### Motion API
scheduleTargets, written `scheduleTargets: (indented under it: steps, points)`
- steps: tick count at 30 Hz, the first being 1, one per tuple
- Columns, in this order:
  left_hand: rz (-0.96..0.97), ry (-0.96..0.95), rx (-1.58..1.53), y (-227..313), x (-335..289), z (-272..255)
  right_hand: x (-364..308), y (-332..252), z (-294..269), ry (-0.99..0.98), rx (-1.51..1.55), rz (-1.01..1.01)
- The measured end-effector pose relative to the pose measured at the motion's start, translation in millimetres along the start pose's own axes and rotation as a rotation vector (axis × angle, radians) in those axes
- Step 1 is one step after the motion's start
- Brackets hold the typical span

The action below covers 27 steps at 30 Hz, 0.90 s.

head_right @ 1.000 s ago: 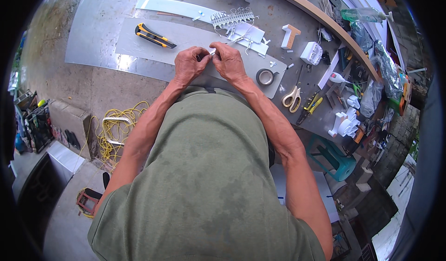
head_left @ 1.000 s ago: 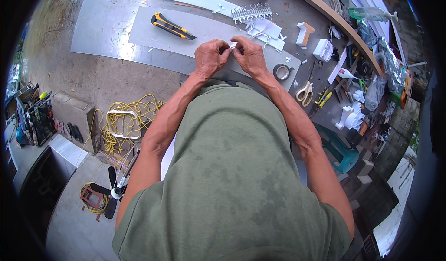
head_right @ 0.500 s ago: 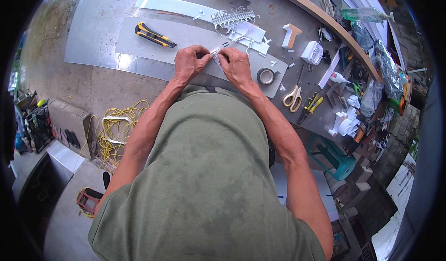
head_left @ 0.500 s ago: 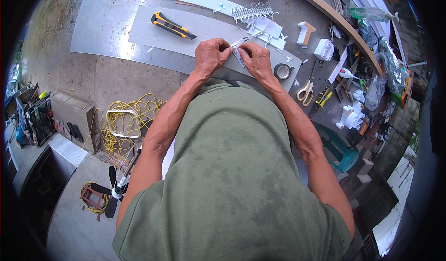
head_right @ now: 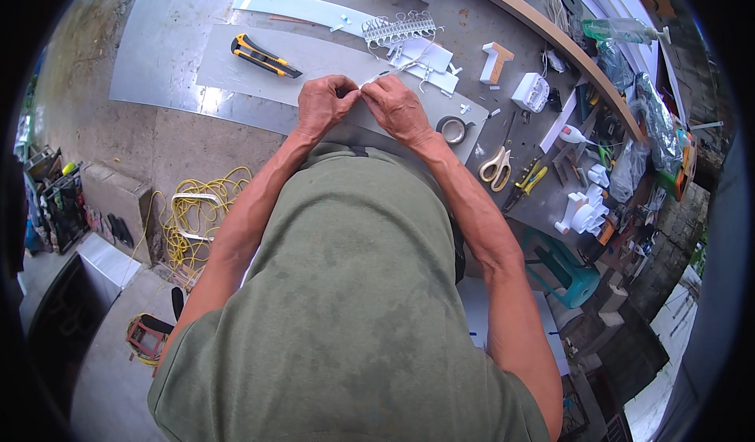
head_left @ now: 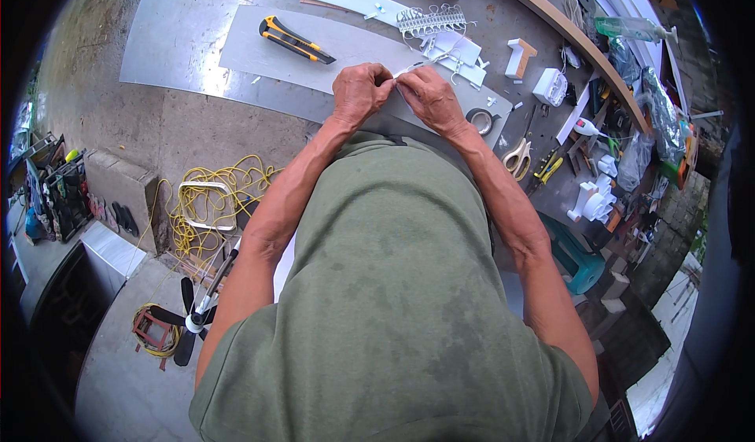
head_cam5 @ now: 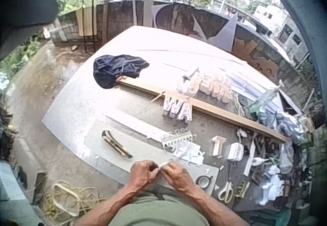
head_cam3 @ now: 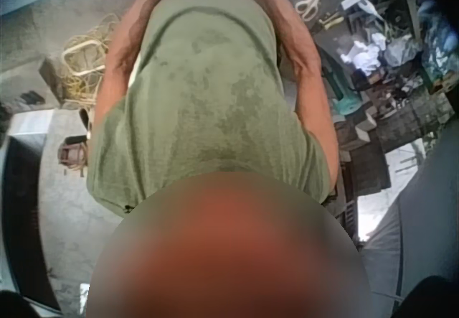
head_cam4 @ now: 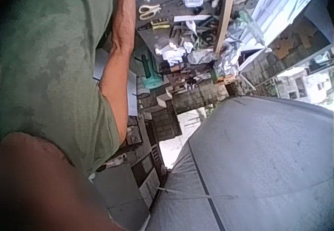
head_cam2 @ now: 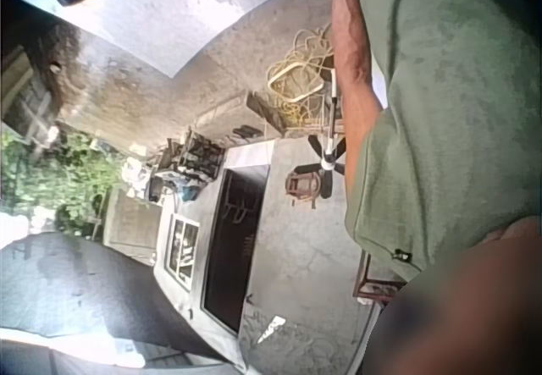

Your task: Assembling and taping individual letters for a custom sign on a workbench.

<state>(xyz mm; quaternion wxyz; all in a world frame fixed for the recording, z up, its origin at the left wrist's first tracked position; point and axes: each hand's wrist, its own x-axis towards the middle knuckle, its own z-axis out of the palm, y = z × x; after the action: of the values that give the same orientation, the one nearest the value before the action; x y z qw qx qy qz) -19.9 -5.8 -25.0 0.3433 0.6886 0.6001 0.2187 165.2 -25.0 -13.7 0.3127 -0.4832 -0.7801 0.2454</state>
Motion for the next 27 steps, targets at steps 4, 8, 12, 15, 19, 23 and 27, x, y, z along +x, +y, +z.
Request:
scheduleTargets:
  steps: [4, 8, 12, 15, 19, 23, 27]
  points:
    - [0.000, -0.004, -0.006, -0.8, -1.3, -0.5, 4.7, -3.1, -6.3, -0.122, -0.159, -0.025]
    - [0.012, -0.003, -0.015, 0.2, -1.4, -1.2, 7.9, -1.7, -3.9, -0.190, -0.268, -0.016]
    - [0.009, 0.013, -0.018, -0.2, -1.8, -0.2, 13.5, -7.6, 6.9, -0.211, -0.239, 0.246]
    - [0.015, 0.007, -0.040, 0.4, -1.5, -0.3, 19.3, -6.7, 5.7, -0.291, -0.120, 0.597]
    - [-0.026, -0.007, -0.058, -0.1, -0.9, -1.1, 16.9, 3.5, -13.1, -0.295, -0.101, 0.340]
    - [-0.016, -0.027, -0.019, -0.7, -0.9, -1.8, 13.7, 12.0, -23.2, -0.311, -0.132, -0.026]
    - [-0.032, -0.014, -0.065, 0.4, -0.9, -1.4, 14.5, 16.3, -23.1, -0.354, -0.206, -0.132]
